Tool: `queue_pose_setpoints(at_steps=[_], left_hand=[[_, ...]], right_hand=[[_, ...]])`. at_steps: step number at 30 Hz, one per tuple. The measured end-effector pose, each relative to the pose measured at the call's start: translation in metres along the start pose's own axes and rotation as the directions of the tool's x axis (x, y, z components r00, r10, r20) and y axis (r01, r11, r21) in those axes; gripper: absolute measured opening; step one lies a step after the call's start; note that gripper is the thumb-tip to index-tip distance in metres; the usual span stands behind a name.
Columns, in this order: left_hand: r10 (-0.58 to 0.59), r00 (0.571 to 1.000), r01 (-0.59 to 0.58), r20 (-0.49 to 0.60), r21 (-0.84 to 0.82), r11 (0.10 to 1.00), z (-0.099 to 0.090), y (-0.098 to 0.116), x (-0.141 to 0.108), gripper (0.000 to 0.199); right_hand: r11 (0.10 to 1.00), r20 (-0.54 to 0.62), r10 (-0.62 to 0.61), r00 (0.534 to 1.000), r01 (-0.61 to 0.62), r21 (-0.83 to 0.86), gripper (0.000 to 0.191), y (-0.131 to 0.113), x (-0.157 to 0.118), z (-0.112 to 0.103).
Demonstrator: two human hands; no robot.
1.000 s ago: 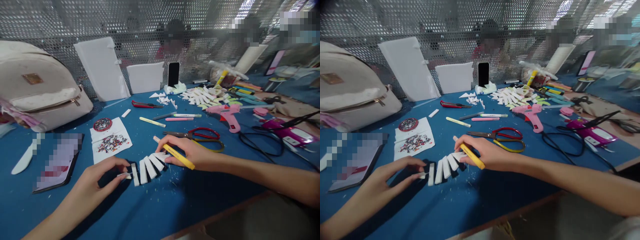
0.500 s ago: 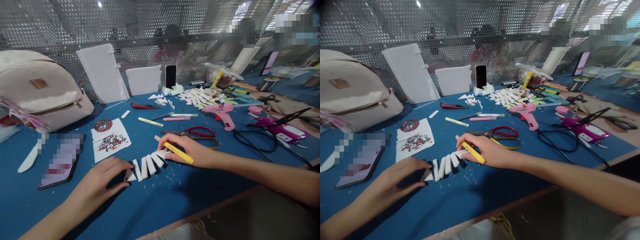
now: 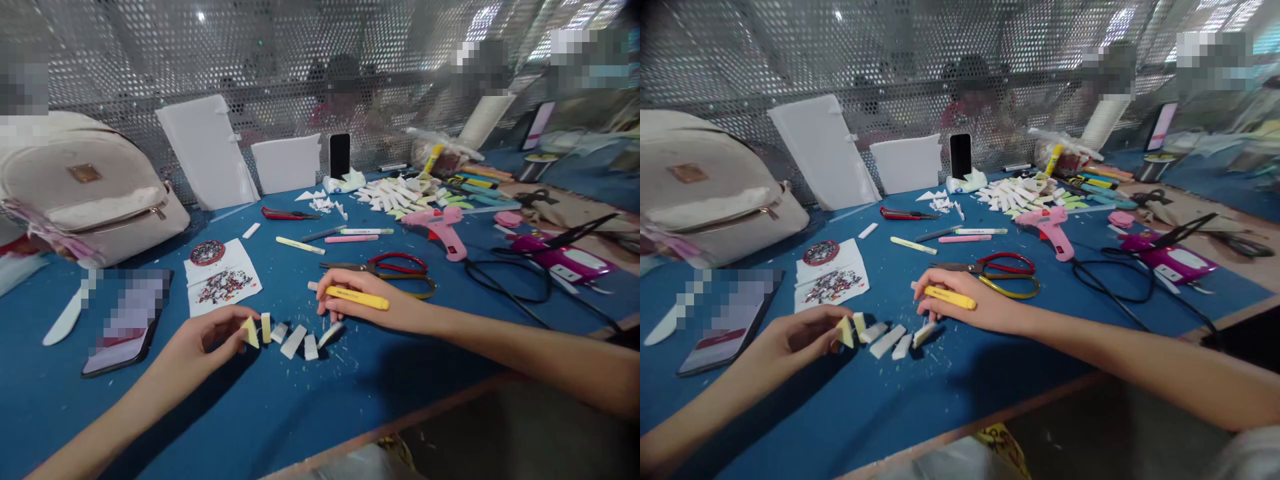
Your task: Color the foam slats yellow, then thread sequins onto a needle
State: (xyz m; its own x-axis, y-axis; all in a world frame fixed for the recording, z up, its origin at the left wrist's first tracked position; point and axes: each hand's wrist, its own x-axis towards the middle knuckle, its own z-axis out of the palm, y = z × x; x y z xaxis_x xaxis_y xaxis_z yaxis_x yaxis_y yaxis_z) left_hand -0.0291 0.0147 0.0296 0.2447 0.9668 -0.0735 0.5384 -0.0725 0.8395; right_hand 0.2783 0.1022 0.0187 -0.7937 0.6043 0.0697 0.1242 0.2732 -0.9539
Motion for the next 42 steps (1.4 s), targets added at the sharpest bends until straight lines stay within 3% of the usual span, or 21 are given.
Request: queue_pose_setpoints(at_steps=[3, 8, 12, 15, 20, 26, 29, 32, 37, 42], left_hand=[[-0.066, 0.997, 0.07, 0.027, -0.155, 0.985, 0.001, -0.005, 0.003, 0.034], [-0.099, 0.993, 0.114, 0.072, -0.253, 0.961, 0.002, -0.013, 0.003, 0.034], [-0.122, 0.989, 0.144, 0.088, -0.313, 0.939, 0.002, -0.011, 0.004, 0.037], [-0.14, 0.986, 0.162, 0.087, -0.339, 0.927, 0.003, -0.006, 0.003, 0.035], [-0.122, 0.988, 0.15, 0.099, -0.354, 0.923, 0.004, -0.002, 0.001, 0.029], [-0.086, 0.988, 0.129, 0.127, -0.384, 0.914, 0.006, -0.007, 0.001, 0.027], [-0.082, 0.99, 0.124, 0.117, -0.426, 0.896, 0.009, 0.0, 0.0, 0.026], [-0.104, 0.987, 0.15, 0.122, -0.479, 0.865, 0.015, 0.011, 0.0, 0.025], [-0.132, 0.978, 0.201, 0.16, -0.567, 0.799, 0.021, 0.028, -0.004, 0.026], [-0.156, 0.967, 0.252, 0.202, -0.662, 0.706, 0.022, 0.037, -0.007, 0.019]], right_hand=[[1.0, -0.006, 0.012, 1.0, -0.013, -0.027, 0.027, 0.0, 0.001, -0.001], [0.992, 0.021, -0.02, 1.0, 0.022, -0.122, 0.026, -0.011, -0.001, 0.001], [0.956, 0.046, 0.008, 0.999, 0.005, -0.293, 0.047, -0.02, -0.011, 0.017], [0.897, 0.074, -0.099, 0.992, 0.122, -0.424, 0.066, -0.019, -0.02, 0.035], [0.795, 0.11, -0.237, 0.965, 0.257, -0.549, 0.073, -0.01, -0.024, 0.052], [0.836, 0.002, -0.271, 0.962, 0.237, -0.496, 0.049, -0.027, -0.014, 0.041], [0.811, -0.044, -0.415, 0.909, 0.348, -0.471, 0.03, -0.039, -0.004, 0.034], [0.741, 0.023, -0.525, 0.851, 0.47, -0.479, 0.021, -0.048, 0.007, 0.032], [0.666, 0.144, -0.485, 0.863, 0.471, -0.579, 0.011, -0.058, 0.024, 0.033], [0.624, 0.215, -0.52, 0.827, 0.54, -0.565, 0.007, -0.062, 0.032, 0.032]])
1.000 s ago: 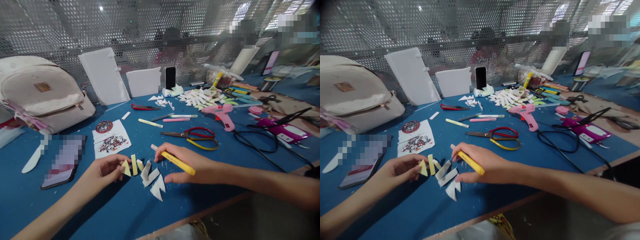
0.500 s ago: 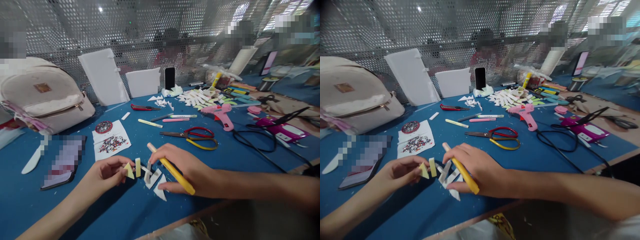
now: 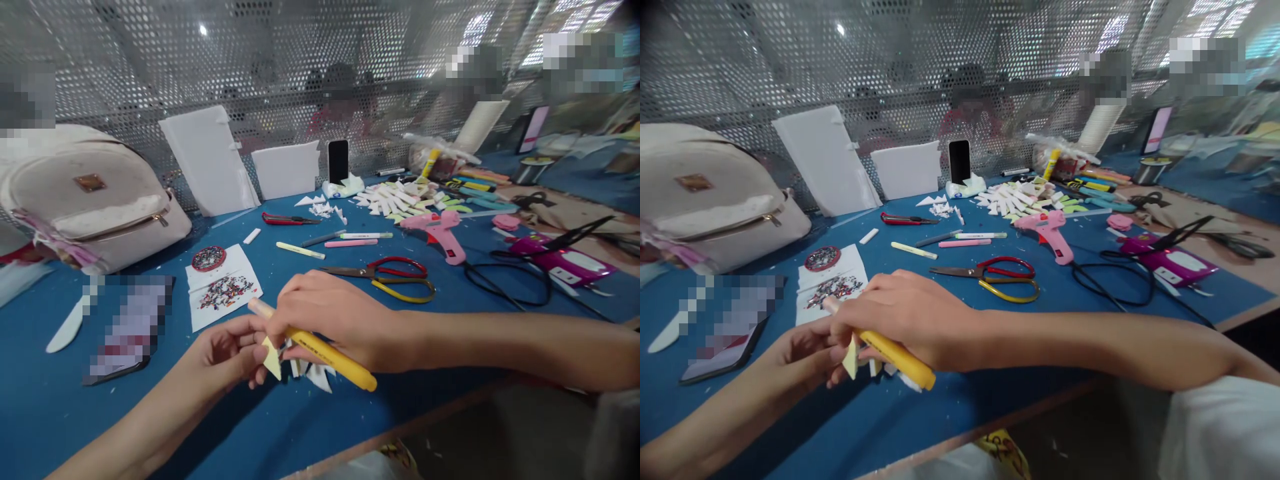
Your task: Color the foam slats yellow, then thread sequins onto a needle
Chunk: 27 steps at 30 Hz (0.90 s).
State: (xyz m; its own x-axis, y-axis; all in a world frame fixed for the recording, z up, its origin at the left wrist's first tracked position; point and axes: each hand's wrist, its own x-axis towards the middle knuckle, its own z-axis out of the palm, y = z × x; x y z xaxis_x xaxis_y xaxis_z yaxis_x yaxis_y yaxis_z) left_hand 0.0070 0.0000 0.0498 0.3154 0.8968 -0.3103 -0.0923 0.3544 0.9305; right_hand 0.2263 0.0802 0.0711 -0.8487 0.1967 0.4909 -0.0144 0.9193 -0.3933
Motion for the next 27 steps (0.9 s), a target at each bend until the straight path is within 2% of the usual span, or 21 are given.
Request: queue_pose_setpoints(at_steps=[2, 9, 15, 22, 27], left_hand=[[-0.006, 1.0, 0.006, 0.012, -0.046, 0.999, 0.001, 0.0, 0.0, 0.02], [-0.016, 0.999, 0.022, 0.04, -0.133, 0.991, 0.003, -0.004, 0.002, 0.026], [-0.023, 0.998, 0.03, 0.051, -0.14, 0.99, 0.004, -0.003, 0.002, 0.027], [-0.03, 0.995, 0.042, 0.093, -0.136, 0.99, 0.002, -0.005, 0.0, 0.022], [-0.029, 0.996, 0.041, 0.085, -0.139, 0.989, 0.005, -0.002, 0.001, 0.018]], right_hand=[[1.0, -0.007, -0.016, 1.0, 0.016, 0.016, 0.003, 0.0, 0.0, 0.0], [0.998, 0.024, -0.037, 0.999, 0.038, -0.051, 0.013, 0.0, -0.003, -0.001], [0.997, 0.085, -0.055, 0.995, 0.059, -0.041, 0.02, -0.002, 0.001, -0.006], [0.994, 0.218, -0.103, 0.971, 0.111, -0.022, 0.017, -0.003, 0.006, -0.014], [0.995, 0.23, -0.101, 0.968, 0.096, 0.031, 0.017, -0.002, 0.007, -0.014]])
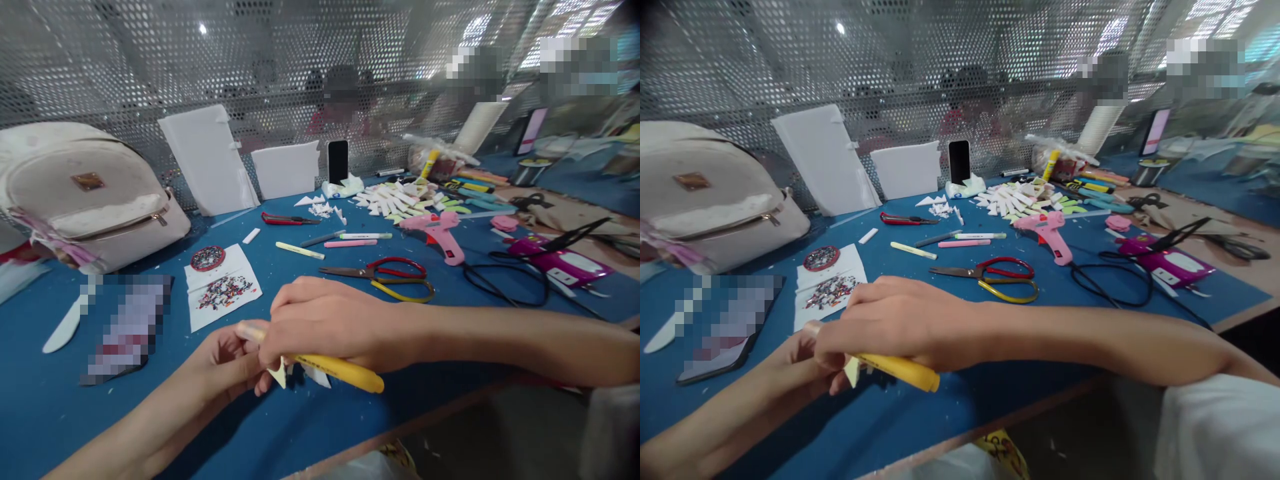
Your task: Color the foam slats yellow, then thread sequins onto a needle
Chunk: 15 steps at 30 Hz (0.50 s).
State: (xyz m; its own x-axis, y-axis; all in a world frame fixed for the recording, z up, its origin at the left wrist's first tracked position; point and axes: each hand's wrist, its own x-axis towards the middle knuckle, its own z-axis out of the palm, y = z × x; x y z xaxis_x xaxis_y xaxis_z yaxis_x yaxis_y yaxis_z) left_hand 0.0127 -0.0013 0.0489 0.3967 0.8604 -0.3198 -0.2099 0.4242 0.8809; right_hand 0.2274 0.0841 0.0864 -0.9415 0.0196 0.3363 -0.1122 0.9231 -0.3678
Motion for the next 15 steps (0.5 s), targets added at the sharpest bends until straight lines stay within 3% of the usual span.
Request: queue_pose_setpoints(at_steps=[4, 8, 12, 15], left_hand=[[0.008, 0.999, -0.002, -0.053, 0.107, 0.994, -0.008, 0.005, 0.003, 0.022], [0.082, 0.988, -0.041, -0.13, 0.292, 0.955, -0.026, 0.009, 0.003, 0.026], [0.089, 0.981, -0.019, -0.174, 0.368, 0.93, -0.035, 0.011, 0.002, 0.025], [0.091, 0.984, -0.029, -0.153, 0.366, 0.93, -0.033, 0.012, 0.005, 0.025]], right_hand=[[0.994, -0.108, 0.045, 0.993, -0.033, 0.108, 0.007, 0.005, -0.001, 0.0], [0.934, -0.205, 0.223, 0.953, -0.148, 0.326, 0.033, 0.01, -0.011, -0.004], [0.833, -0.097, 0.46, 0.883, -0.391, 0.392, 0.057, 0.014, -0.027, 0.002], [0.762, 0.051, 0.543, 0.838, -0.517, 0.389, 0.076, 0.017, -0.035, 0.02]])
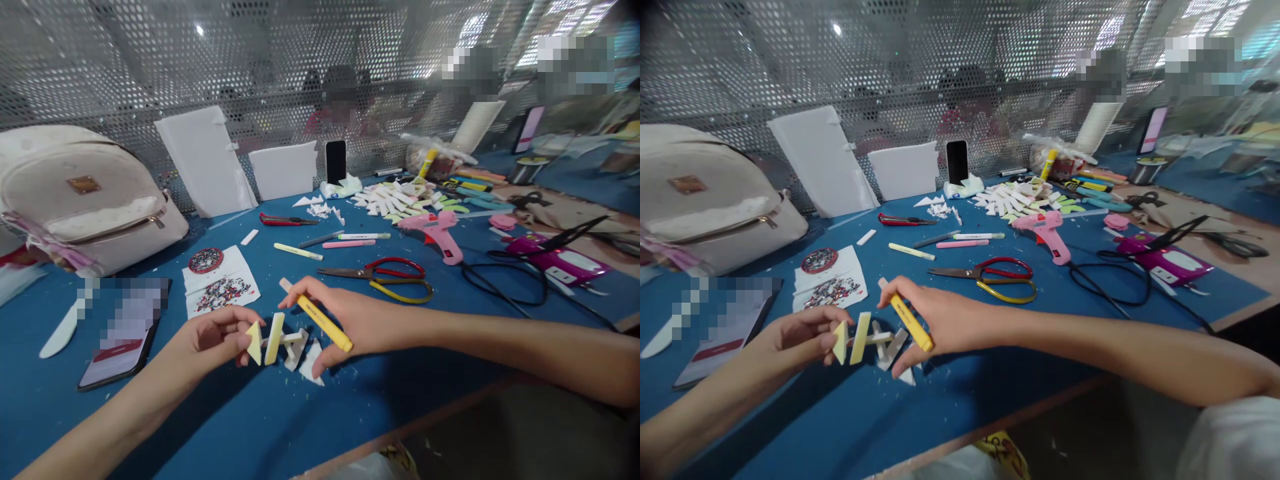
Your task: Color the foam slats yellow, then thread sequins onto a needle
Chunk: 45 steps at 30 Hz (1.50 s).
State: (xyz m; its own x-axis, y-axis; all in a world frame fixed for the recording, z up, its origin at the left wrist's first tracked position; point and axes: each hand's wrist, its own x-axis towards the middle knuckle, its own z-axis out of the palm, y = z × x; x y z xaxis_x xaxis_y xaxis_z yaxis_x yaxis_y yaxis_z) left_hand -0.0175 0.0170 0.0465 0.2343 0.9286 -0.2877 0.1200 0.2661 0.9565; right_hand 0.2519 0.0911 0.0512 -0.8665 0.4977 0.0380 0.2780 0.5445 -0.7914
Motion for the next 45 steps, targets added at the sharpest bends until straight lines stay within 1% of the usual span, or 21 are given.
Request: queue_pose_setpoints(at_steps=[2, 4, 5, 7, 8, 10, 12, 13, 15, 18, 20, 22, 24, 27, 29, 31, 33, 36, 39, 42, 45], left_hand=[[0.021, 0.999, -0.02, 0.025, -0.018, 1.0, 0.003, 0.003, 0.002, 0.024], [0.03, 0.999, -0.028, 0.044, -0.044, 0.999, 0.008, 0.008, 0.004, 0.022], [0.028, 0.999, -0.025, 0.046, -0.06, 0.998, 0.01, 0.011, 0.004, 0.021], [0.02, 0.999, -0.017, 0.031, -0.09, 0.996, 0.014, 0.017, 0.004, 0.022], [0.019, 1.0, -0.016, 0.023, -0.098, 0.995, 0.016, 0.02, 0.003, 0.023], [0.023, 1.0, -0.022, 0.018, -0.084, 0.996, 0.016, 0.024, 0.004, 0.022], [0.06, 0.998, -0.059, 0.019, -0.037, 0.998, 0.011, 0.025, 0.005, 0.019], [0.094, 0.995, -0.094, 0.016, -0.006, 0.996, 0.008, 0.024, 0.007, 0.019], [0.156, 0.988, -0.156, 0.006, 0.058, 0.986, -0.001, 0.022, 0.009, 0.019], [0.204, 0.979, -0.198, -0.022, 0.146, 0.969, -0.011, 0.021, 0.01, 0.02], [0.214, 0.976, -0.201, -0.043, 0.204, 0.958, -0.013, 0.023, 0.009, 0.022], [0.215, 0.974, -0.19, -0.077, 0.253, 0.949, -0.013, 0.026, 0.007, 0.024], [0.191, 0.975, -0.156, -0.109, 0.271, 0.95, -0.011, 0.026, 0.007, 0.027], [0.122, 0.986, -0.094, -0.115, 0.225, 0.97, -0.007, 0.022, 0.008, 0.031], [0.091, 0.992, -0.076, -0.083, 0.169, 0.983, -0.005, 0.014, 0.01, 0.033], [0.084, 0.996, -0.08, -0.028, 0.118, 0.99, -0.003, 0.004, 0.01, 0.034], [0.083, 0.996, -0.085, 0.028, 0.065, 0.994, -0.001, -0.007, 0.01, 0.032], [0.073, 0.993, -0.072, 0.093, -0.013, 0.997, 0.004, -0.021, 0.008, 0.029], [0.056, 0.991, -0.05, 0.118, -0.056, 0.997, 0.007, -0.03, 0.008, 0.026], [0.023, 0.987, -0.012, 0.158, -0.072, 0.997, 0.008, -0.033, 0.011, 0.024], [0.007, 0.985, 0.005, 0.172, -0.068, 0.998, 0.007, -0.034, 0.013, 0.028]], right_hand=[[0.999, 0.022, 0.042, 0.999, -0.041, -0.026, 0.083, 0.006, 0.0, 0.013], [0.997, -0.006, 0.073, 0.997, -0.073, -0.025, 0.087, 0.008, 0.001, 0.025], [0.997, -0.016, 0.081, 0.997, -0.08, 0.023, 0.085, 0.008, 0.002, 0.029], [0.973, -0.025, 0.056, 0.998, -0.049, 0.227, 0.078, 0.006, 0.004, 0.034], [0.937, -0.015, 0.034, 0.999, -0.027, 0.347, 0.075, 0.004, 0.005, 0.034], [0.819, 0.05, -0.012, 0.999, -0.019, 0.573, 0.071, 0.001, 0.005, 0.031], [0.695, 0.152, -0.05, 0.987, -0.075, 0.715, 0.068, 0.0, 0.005, 0.026], [0.645, 0.203, -0.06, 0.977, -0.117, 0.755, 0.065, 0.0, 0.004, 0.023], [0.567, 0.265, -0.061, 0.962, -0.186, 0.802, 0.056, 0.0, 0.001, 0.017], [0.447, 0.345, -0.077, 0.935, -0.277, 0.851, 0.045, 0.0, -0.003, 0.008], [0.394, 0.381, -0.092, 0.92, -0.317, 0.863, 0.041, 0.001, -0.006, 0.004], [0.367, 0.4, -0.087, 0.913, -0.344, 0.865, 0.039, 0.004, -0.007, -0.001], [0.368, 0.395, -0.062, 0.917, -0.347, 0.863, 0.038, 0.008, -0.008, -0.004], [0.423, 0.36, 0.022, 0.933, -0.335, 0.842, 0.036, 0.017, -0.008, -0.01], [0.466, 0.321, 0.095, 0.942, -0.327, 0.822, 0.037, 0.022, -0.008, -0.014], [0.521, 0.29, 0.171, 0.942, -0.336, 0.785, 0.04, 0.025, -0.008, -0.018], [0.584, 0.276, 0.213, 0.937, -0.348, 0.733, 0.041, 0.026, -0.009, -0.021], [0.66, 0.27, 0.236, 0.934, -0.358, 0.661, 0.042, 0.026, -0.009, -0.023], [0.687, 0.261, 0.239, 0.935, -0.353, 0.635, 0.044, 0.029, -0.008, -0.022], [0.707, 0.265, 0.228, 0.937, -0.347, 0.616, 0.044, 0.034, -0.007, -0.02], [0.767, 0.253, 0.236, 0.938, -0.339, 0.544, 0.045, 0.035, -0.006, -0.019]])
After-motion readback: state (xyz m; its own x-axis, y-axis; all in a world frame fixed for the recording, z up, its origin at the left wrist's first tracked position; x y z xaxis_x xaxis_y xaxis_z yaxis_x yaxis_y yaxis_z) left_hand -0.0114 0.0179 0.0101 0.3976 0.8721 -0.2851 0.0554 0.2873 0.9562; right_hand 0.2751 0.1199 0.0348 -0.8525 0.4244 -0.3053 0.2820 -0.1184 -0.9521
